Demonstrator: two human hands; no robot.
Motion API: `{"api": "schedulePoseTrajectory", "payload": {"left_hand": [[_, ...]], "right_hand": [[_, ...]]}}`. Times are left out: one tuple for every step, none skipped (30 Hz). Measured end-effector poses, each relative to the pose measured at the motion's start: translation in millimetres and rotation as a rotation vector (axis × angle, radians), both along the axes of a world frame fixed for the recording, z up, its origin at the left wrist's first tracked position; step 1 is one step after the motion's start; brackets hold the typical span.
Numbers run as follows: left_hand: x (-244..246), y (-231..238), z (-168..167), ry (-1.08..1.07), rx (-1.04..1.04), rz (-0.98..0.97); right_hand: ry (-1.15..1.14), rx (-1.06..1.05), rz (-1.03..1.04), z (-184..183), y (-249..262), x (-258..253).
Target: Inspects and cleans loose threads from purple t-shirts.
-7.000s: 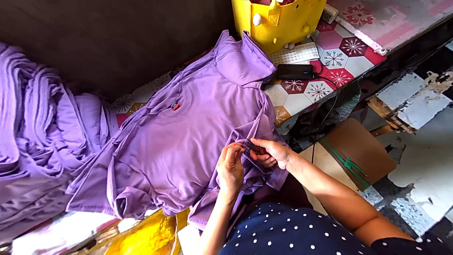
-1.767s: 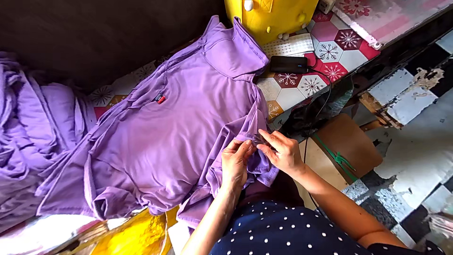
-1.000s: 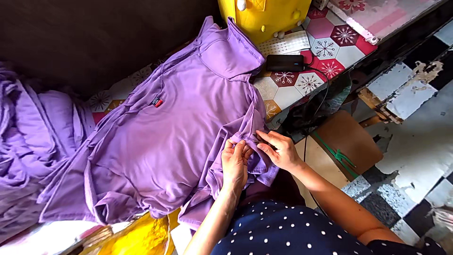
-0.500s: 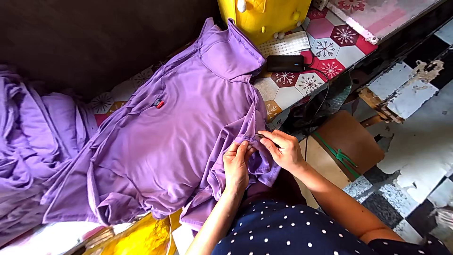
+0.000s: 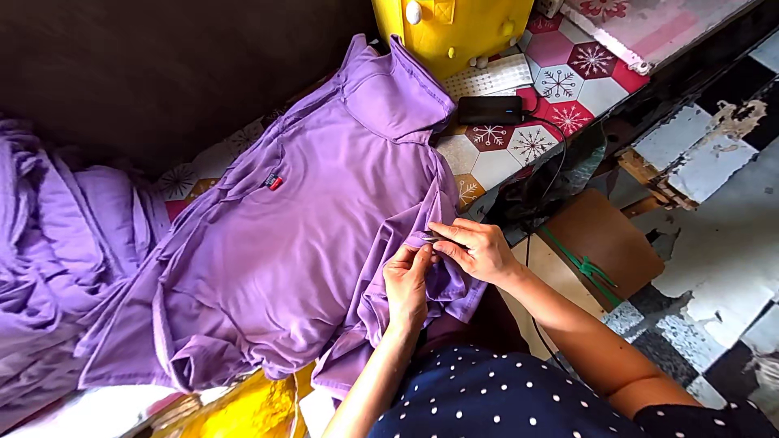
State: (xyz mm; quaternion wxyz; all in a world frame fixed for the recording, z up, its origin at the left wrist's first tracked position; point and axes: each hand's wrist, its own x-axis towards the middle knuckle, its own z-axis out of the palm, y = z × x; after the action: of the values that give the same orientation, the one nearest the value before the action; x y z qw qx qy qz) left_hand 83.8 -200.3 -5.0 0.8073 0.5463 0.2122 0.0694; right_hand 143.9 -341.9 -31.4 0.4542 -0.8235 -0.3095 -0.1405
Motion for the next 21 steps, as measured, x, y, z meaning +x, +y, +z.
{"api": "schedulePoseTrajectory", "payload": {"left_hand": [[0.0, -0.2, -0.1, -0.001, 0.005, 0.001], [-0.1, -0.4, 0.1, -0.004, 0.008, -0.001], [-0.2, -0.2, 0.2, -0.009, 0.006, -0.004], [-0.3, 0.0, 0.2, -0.014, 0.006, -0.009], [-0.4, 0.0, 0.0, -0.018, 0.007, -0.01], [-0.4, 0.0, 0.0, -0.018, 0.012, -0.01], [-0.2, 0.1, 0.1, -0.017, 0.017, -0.012], [-0.1, 0.2, 0.0, -0.014, 0.021, -0.014], [-0.1, 0.2, 0.0, -0.012, 0.02, -0.014], [-0.2, 0.0, 0.1, -0.008, 0.013, -0.014], [-0.3, -0.2, 0.2, -0.004, 0.001, -0.011], [-0.2, -0.2, 0.8, 0.004, -0.012, -0.005], [0.1, -0.3, 2.0, 0.013, -0.026, 0.002], [0.3, -0.1, 3.1, 0.023, -0.039, 0.009], [0.6, 0.4, 3.7, 0.03, -0.049, 0.012], [0.6, 0.8, 3.9, 0.034, -0.054, 0.014], [0.4, 1.1, 3.8, 0.035, -0.058, 0.014], [0.4, 1.2, 3.8, 0.035, -0.06, 0.012], [0.2, 1.0, 3.7, 0.035, -0.059, 0.008], [0.2, 0.8, 3.8, 0.035, -0.061, 0.006], [0.2, 0.6, 3.9, 0.037, -0.066, 0.006]], "right_hand": [[0.001, -0.003, -0.002, 0.1, -0.8, 0.0], [0.003, -0.008, -0.004, 0.2, -1.6, -0.2], [0.004, -0.011, -0.008, 0.2, -2.2, -0.2], [0.007, -0.011, -0.01, 0.2, -2.5, -0.3], [0.006, -0.01, -0.011, -0.1, -2.9, -0.3], [0.001, -0.008, -0.012, -0.3, -3.1, -0.3], [-0.007, -0.007, -0.015, -0.4, -3.2, -0.2], [-0.015, -0.005, -0.02, -0.3, -3.2, -0.2], [-0.021, 0.002, -0.027, 0.0, -3.0, -0.4], [-0.018, 0.017, -0.039, 0.0, -2.7, -0.8], [0.001, 0.041, -0.047, -0.2, -2.6, -1.3], [0.035, 0.071, -0.046, -0.6, -2.9, -1.3], [0.072, 0.098, -0.034, -1.7, -4.1, -0.8], [0.093, 0.114, -0.017, -3.2, -5.5, 0.0], [0.1, 0.106, 0.002, -4.3, -7.0, 0.6], [0.099, 0.087, 0.016, -4.6, -8.2, 0.8], [0.094, 0.066, 0.023, -4.4, -8.8, 0.5], [0.085, 0.05, 0.025, -4.3, -9.1, 0.3], [0.08, 0.041, 0.027, -4.2, -9.1, -0.1], [0.077, 0.039, 0.026, -4.1, -8.9, -0.3], [0.074, 0.039, 0.023, -4.3, -8.5, -0.4]]}}
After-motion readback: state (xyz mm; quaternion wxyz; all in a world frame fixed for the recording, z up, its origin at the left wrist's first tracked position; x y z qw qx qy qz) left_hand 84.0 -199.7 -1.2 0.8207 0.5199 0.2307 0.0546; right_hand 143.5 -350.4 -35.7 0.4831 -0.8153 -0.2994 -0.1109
